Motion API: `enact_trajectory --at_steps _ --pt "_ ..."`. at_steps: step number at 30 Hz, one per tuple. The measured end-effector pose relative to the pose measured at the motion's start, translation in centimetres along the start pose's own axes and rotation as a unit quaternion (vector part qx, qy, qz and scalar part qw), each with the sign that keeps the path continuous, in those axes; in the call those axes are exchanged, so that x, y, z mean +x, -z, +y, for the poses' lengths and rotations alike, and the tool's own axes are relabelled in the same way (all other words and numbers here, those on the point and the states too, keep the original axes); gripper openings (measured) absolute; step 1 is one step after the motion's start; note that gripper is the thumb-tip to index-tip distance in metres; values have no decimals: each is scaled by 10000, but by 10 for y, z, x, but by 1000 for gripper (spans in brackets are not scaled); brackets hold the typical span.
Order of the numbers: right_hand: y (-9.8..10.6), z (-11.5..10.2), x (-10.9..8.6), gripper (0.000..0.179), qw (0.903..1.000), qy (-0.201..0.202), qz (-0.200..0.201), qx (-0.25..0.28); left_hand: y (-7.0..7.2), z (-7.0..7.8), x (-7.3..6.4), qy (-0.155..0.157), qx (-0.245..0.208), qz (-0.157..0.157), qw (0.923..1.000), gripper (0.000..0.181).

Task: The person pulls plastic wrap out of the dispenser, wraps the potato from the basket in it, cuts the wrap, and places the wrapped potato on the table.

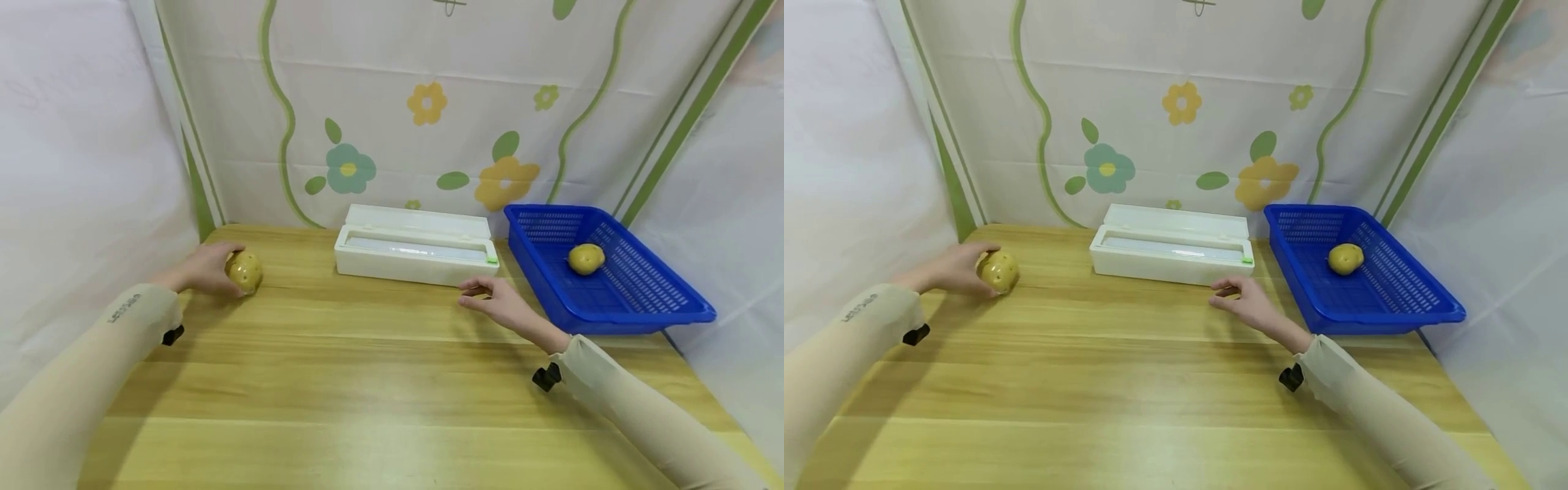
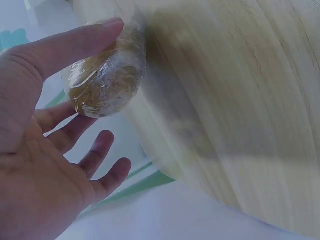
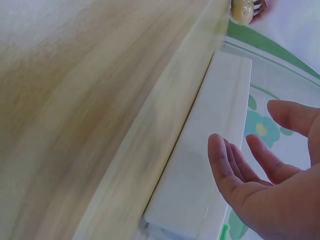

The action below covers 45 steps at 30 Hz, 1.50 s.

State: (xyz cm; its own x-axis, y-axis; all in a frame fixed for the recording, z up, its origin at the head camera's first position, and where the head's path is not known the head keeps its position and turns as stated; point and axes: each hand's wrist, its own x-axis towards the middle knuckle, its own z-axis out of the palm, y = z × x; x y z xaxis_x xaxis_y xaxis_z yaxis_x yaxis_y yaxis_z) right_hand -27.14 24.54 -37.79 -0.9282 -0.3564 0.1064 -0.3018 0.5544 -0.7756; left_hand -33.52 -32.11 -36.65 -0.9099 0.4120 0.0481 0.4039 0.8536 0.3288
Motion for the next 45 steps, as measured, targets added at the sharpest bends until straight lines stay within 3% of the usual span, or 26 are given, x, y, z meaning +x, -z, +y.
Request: enact_trajectory --at_steps 6,15,32,40,45 --pt "-1 -19 -8 26 9999 56 -36 128 -1 -1 1 79 -589 -75 9982 101" --pt "-6 -24 -8 25 9997 2 -123 210 -9 -10 -2 194 -1407 -61 9898 102" --pt "-5 -25 -4 26 9999 -18 -123 -28 -18 -16 -1 385 -1855 -42 9819 108" --pt "-7 13 12 30 9999 -22 -114 70 -17 -16 -4 319 -1850 -141 9821 108" --pt "-6 16 13 34 9999 15 -93 75 -19 -14 -5 243 -1741 -134 9843 109"
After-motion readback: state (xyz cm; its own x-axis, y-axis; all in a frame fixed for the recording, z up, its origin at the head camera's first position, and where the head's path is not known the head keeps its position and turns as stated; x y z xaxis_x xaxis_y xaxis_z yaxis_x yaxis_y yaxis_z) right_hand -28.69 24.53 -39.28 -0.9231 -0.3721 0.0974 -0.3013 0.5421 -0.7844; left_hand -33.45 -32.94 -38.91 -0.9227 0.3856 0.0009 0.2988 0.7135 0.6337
